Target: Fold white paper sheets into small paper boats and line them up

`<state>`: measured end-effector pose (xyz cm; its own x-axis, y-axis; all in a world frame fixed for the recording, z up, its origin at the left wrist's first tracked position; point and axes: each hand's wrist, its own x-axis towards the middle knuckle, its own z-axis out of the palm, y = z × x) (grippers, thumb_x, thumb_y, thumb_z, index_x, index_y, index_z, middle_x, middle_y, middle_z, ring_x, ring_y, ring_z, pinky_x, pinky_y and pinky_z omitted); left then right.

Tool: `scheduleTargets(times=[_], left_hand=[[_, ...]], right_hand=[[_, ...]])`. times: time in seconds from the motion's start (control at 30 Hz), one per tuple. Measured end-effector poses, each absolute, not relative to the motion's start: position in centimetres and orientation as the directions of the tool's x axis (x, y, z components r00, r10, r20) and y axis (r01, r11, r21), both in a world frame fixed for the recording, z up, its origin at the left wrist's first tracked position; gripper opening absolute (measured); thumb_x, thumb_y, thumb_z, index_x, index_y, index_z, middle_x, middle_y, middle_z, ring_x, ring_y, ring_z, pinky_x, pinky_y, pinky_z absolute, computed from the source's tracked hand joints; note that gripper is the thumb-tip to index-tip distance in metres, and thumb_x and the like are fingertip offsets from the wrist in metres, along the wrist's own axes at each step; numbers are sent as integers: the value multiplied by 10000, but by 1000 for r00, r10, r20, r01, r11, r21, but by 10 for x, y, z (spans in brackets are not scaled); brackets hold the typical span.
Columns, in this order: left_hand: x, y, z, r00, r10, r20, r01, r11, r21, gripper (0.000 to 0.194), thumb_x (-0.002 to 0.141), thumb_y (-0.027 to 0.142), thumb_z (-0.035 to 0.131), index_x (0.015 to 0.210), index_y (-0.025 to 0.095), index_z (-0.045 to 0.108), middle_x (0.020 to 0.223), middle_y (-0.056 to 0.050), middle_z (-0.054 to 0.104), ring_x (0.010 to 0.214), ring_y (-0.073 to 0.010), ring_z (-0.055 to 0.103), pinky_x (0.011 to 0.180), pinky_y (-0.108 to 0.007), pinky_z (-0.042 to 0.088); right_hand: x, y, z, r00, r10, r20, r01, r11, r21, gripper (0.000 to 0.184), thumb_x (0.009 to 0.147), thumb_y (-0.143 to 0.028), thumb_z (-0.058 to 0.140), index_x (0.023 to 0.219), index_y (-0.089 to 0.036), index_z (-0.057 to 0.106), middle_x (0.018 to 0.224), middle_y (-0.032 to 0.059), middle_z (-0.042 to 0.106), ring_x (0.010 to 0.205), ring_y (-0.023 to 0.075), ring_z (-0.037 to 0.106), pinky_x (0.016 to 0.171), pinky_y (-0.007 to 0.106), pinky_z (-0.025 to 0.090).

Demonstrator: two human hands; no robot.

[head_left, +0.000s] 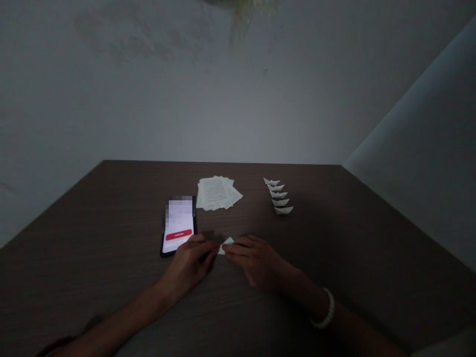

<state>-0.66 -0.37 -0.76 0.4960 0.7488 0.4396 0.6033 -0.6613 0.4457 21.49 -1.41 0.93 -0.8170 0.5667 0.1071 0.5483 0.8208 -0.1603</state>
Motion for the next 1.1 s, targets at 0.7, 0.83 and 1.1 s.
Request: scheduleTargets(times=[0.7,0.83,1.1], left_hand=[[-14,-20,-4,662,553,507,574,-808,132,279,930,105,354,937,98,633,691,-58,542,626,-177,525,554,-289,478],[-16,-21,-4,661,565,493,590,-798,123,291,938,124,353,930,107,644,676,-52,534,609,-169,507,543,-282,465],[-21,-22,-1,726,520,450,547,-833,80,251,943,141,403,1034,93,632,686,-51,600,663,-192,520,589,-329,444]], right_hand=[[214,-14,3,-787,603,129,569,791,-224,423,844,-111,496,1264,-158,507,1335,57,537,1154,208,454,966,351,348],[214,-13,3,-792,596,132,564,797,-214,385,846,-129,505,1228,-174,527,1331,48,539,1138,210,458,933,354,348],[207,-11,12,-802,591,83,567,798,-205,505,825,-188,534,1322,-170,448,1297,69,543,1131,244,436,907,399,328]])
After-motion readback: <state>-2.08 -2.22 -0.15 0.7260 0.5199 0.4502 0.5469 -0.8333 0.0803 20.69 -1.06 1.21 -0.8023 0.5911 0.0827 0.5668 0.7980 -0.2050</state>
